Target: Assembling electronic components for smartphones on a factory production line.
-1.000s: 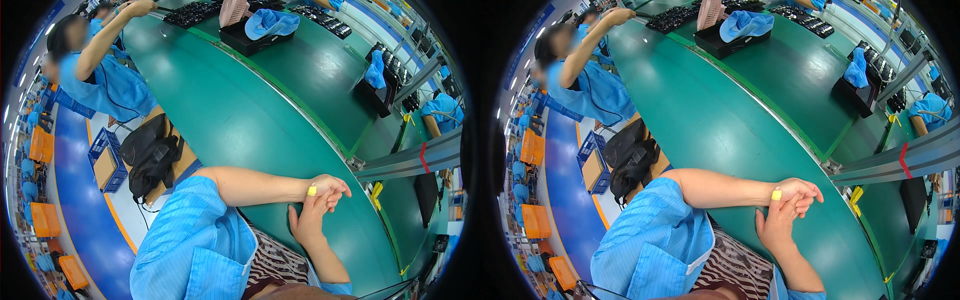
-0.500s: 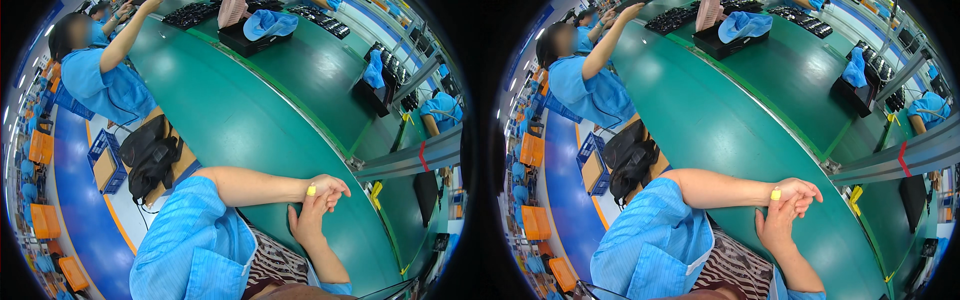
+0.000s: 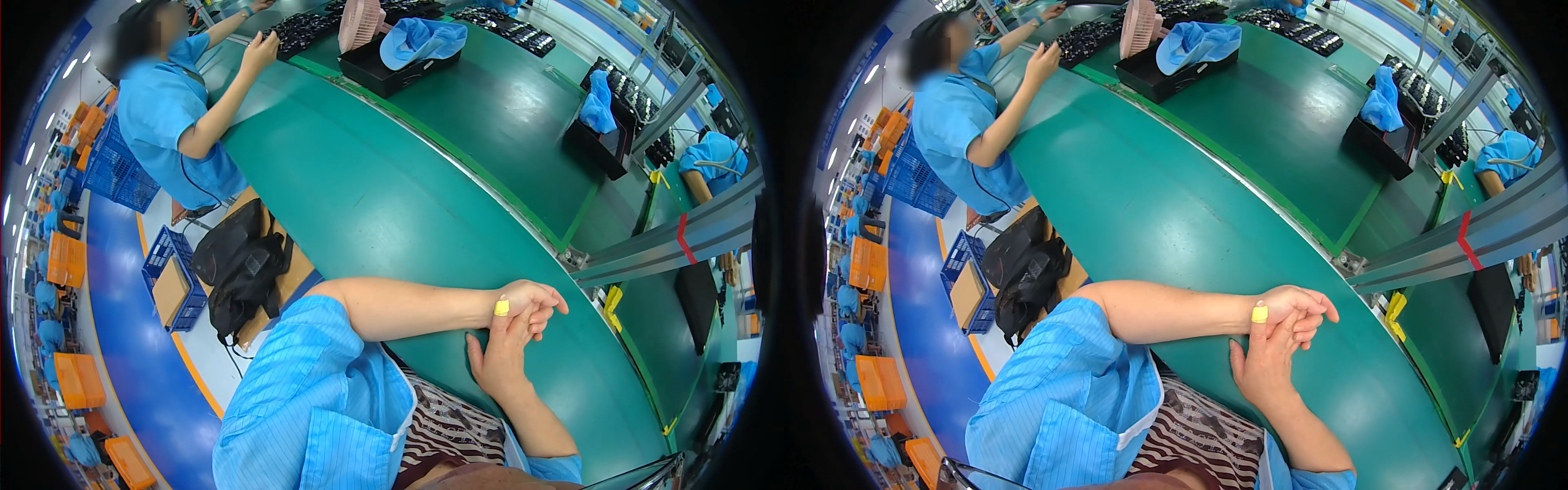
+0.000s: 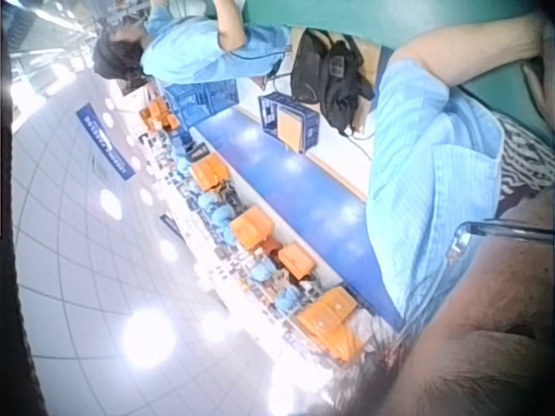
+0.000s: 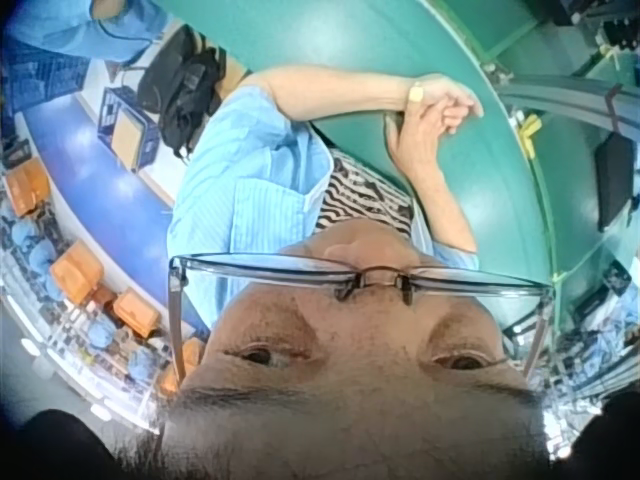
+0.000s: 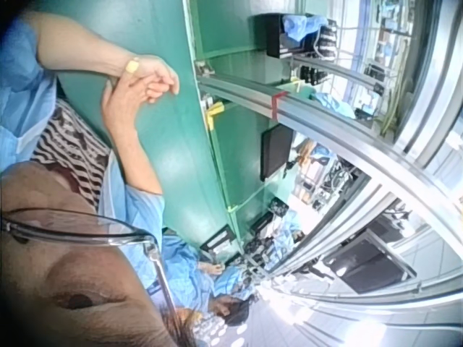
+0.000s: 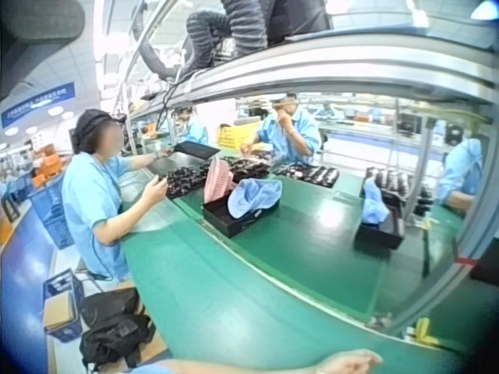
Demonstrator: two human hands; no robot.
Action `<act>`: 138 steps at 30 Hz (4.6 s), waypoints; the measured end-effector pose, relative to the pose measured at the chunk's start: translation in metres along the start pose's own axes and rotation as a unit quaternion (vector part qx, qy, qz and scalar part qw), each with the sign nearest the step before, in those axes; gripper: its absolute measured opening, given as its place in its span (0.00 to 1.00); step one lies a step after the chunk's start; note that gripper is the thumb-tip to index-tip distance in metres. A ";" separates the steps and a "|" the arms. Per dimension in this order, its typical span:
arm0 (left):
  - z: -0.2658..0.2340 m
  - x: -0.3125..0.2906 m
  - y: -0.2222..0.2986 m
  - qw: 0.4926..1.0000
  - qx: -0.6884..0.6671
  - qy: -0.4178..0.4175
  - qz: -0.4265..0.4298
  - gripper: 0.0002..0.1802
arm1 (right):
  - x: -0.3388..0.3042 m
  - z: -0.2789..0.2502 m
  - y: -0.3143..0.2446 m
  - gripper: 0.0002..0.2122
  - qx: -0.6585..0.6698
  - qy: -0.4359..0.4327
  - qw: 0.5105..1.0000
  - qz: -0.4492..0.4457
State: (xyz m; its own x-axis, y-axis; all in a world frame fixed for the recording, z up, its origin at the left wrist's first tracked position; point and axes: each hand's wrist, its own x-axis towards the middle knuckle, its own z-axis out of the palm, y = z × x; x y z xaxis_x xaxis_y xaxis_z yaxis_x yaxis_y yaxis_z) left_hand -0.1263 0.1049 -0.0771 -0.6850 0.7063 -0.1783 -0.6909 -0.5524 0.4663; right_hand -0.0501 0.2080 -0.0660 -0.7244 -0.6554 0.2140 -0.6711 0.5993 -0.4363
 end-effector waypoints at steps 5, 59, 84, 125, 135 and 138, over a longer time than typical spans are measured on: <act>0.001 0.001 -0.001 1.000 0.000 -0.005 -0.001 0.13 | -0.002 -0.001 0.000 0.42 -0.004 0.007 1.000 -0.006; 0.005 -0.004 0.002 1.000 -0.008 0.018 -0.008 0.12 | 0.000 -0.001 0.000 0.40 -0.002 0.023 1.000 -0.012; 0.003 -0.001 -0.005 0.996 0.021 -0.066 -0.049 0.18 | 0.006 -0.009 -0.007 0.38 -0.041 0.055 0.998 -0.004; 0.005 -0.002 -0.005 0.998 0.024 -0.043 -0.044 0.20 | 0.005 -0.007 -0.004 0.37 -0.029 0.051 0.998 0.004; 0.006 -0.002 -0.004 0.998 0.031 -0.042 -0.042 0.20 | 0.005 -0.007 -0.004 0.38 -0.029 0.048 0.998 0.003; 0.006 -0.002 -0.004 0.998 0.031 -0.040 -0.044 0.20 | 0.005 -0.007 -0.004 0.38 -0.032 0.056 0.998 -0.002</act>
State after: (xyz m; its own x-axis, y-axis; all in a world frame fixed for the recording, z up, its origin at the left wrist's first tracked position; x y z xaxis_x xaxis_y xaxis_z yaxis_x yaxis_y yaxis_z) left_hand -0.1205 0.1081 -0.0732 -0.6008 0.7847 -0.1527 -0.7297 -0.4602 0.5058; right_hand -0.0524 0.2055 -0.0573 -0.7327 -0.6037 0.3142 -0.6798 0.6272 -0.3802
